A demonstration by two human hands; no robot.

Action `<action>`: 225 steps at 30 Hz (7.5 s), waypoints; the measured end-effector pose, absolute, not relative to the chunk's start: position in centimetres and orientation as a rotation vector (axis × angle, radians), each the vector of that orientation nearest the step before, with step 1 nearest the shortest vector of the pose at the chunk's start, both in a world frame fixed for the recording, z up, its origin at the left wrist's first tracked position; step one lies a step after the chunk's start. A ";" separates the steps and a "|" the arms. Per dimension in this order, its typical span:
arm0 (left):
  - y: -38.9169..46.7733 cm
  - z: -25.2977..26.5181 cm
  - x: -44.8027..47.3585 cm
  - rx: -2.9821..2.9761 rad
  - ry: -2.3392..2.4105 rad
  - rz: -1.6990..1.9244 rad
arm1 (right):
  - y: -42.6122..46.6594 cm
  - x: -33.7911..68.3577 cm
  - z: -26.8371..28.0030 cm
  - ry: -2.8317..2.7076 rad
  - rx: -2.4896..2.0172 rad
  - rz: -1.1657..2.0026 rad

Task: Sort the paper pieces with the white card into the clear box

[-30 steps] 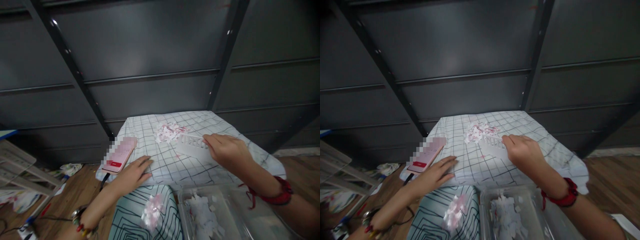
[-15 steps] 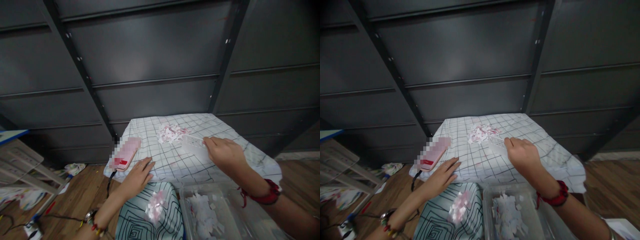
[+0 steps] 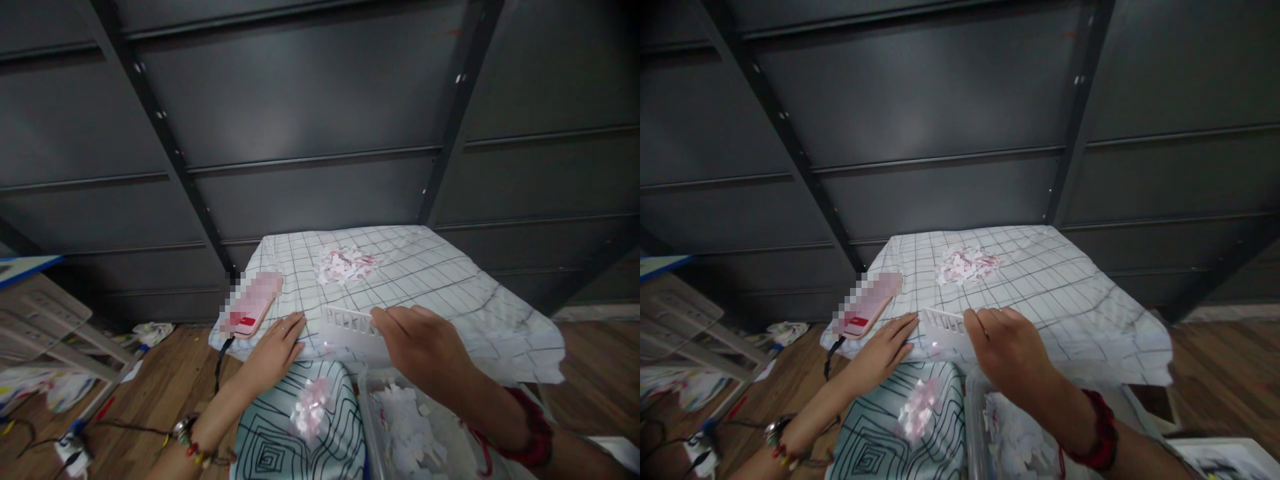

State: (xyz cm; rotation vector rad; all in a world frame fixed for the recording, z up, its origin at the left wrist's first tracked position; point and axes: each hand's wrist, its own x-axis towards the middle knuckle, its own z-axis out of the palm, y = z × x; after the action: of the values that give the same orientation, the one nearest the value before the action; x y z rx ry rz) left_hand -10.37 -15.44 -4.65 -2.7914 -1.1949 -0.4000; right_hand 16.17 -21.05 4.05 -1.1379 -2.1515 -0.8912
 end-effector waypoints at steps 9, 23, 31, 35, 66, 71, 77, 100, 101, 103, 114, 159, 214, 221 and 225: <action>-15.5 -4.2 -10.3 -2.823 -1.206 -0.395 | -21.2 17.2 3.3 -2.168 -1.051 -0.874; -13.1 -2.5 -8.2 -2.803 -1.336 -0.519 | -12.7 22.8 4.3 -1.994 -1.380 -0.905; -13.4 -2.4 -6.0 -2.843 -1.084 -0.723 | -8.7 27.6 2.7 -1.971 -1.293 -0.691; -17.1 -3.0 -6.8 -3.007 -0.668 -0.647 | -8.8 30.3 2.3 -1.807 -1.487 -0.444; -21.2 -9.3 -8.2 -2.627 -1.249 -0.397 | -21.3 21.7 -8.8 -2.577 -1.104 -0.443; -21.3 -8.8 -8.1 -2.678 -1.273 -0.482 | -21.9 21.8 -7.5 -2.587 -1.089 -0.381; -21.5 -8.2 -7.6 -2.756 -1.217 -0.578 | -22.2 23.3 -7.0 -2.551 -1.125 -0.304; -20.5 -10.0 -8.2 -2.673 -1.199 -0.499 | -21.6 21.6 -8.3 -2.566 -1.289 -0.198; -20.5 -10.0 -8.2 -2.670 -1.205 -0.501 | -21.5 21.7 -8.5 -2.568 -1.288 -0.195; -20.5 -10.0 -8.2 -2.657 -1.231 -0.499 | -21.4 21.7 -8.8 -2.574 -1.287 -0.186; -20.6 -10.8 -9.1 -2.561 -1.209 -0.544 | -20.2 20.1 -9.9 -2.577 -1.248 -0.093; -21.1 -9.0 -8.8 -2.625 -1.313 -0.554 | -23.5 21.7 -7.5 -2.564 -1.315 -0.354; -27.4 -12.0 -7.4 -3.013 -1.035 -0.173 | -20.0 25.2 -12.4 -2.356 -1.483 -0.497; -28.1 -13.3 -7.2 -2.951 -0.870 -0.191 | -21.5 28.2 -12.2 -2.282 -1.498 -0.502; -28.8 -15.3 -7.5 -2.918 -0.859 -0.241 | -21.6 27.4 -12.2 -2.267 -1.485 -0.528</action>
State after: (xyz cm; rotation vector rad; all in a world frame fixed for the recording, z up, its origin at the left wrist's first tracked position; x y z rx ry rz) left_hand -7.50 -28.77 -15.33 -2.9177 -0.8585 -0.2410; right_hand 27.41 -21.58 -12.19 -1.4849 -2.2671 -0.5278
